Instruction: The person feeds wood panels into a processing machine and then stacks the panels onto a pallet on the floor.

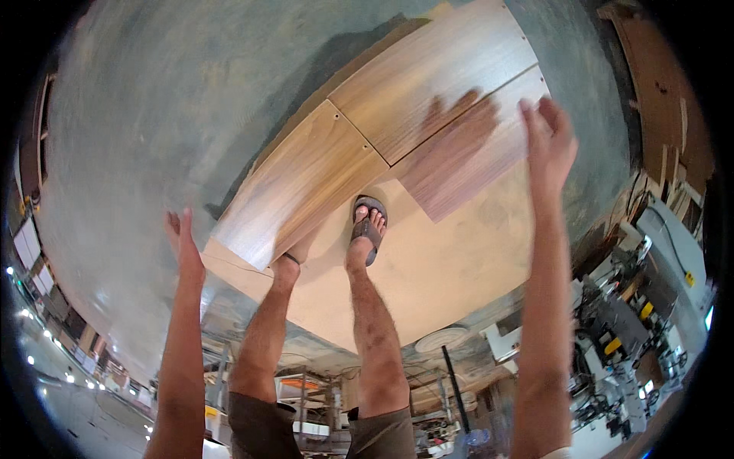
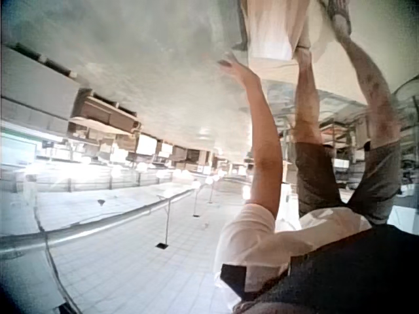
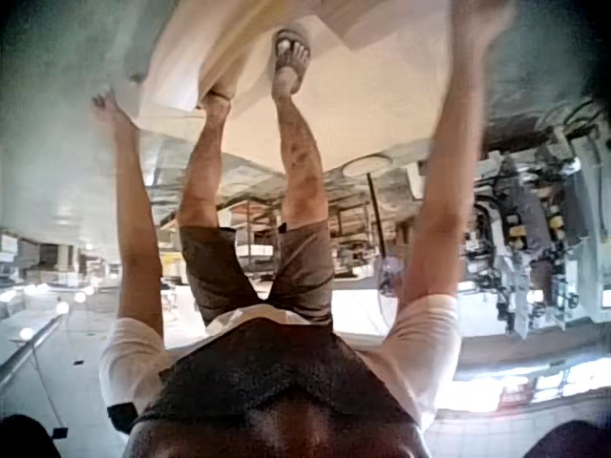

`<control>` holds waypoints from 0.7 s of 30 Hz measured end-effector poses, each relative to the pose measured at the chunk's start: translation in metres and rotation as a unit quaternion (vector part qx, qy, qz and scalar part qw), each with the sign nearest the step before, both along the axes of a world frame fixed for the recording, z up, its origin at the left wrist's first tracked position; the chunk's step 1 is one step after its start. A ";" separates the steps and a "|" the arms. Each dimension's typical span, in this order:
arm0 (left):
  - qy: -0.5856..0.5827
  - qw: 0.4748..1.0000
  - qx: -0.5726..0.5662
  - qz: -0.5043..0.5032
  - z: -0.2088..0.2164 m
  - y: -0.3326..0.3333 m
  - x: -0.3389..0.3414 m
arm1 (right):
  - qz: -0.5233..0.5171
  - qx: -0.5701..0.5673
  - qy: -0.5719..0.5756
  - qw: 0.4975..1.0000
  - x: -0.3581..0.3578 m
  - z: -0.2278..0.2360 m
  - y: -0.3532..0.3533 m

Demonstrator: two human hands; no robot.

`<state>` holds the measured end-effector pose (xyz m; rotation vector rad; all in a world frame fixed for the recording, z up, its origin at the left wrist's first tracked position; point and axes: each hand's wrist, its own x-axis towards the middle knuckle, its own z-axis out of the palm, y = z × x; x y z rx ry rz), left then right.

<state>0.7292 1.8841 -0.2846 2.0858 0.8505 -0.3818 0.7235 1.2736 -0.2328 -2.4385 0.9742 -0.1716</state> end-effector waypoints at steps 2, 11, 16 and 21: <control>0.071 0.994 -0.055 0.065 -0.005 0.007 -0.052 | 0.059 -0.023 0.066 0.996 0.044 -0.013 -0.063; 0.106 0.921 -0.310 0.212 -0.015 -0.081 -0.102 | 0.133 0.177 0.338 0.915 0.123 -0.063 -0.137; 0.114 0.882 -0.294 0.349 0.022 -0.132 -0.061 | 0.125 0.219 0.317 0.914 0.119 -0.063 -0.127; 0.121 0.891 -0.323 0.296 -0.011 -0.087 -0.092 | 0.155 0.217 0.309 0.913 0.121 -0.069 -0.138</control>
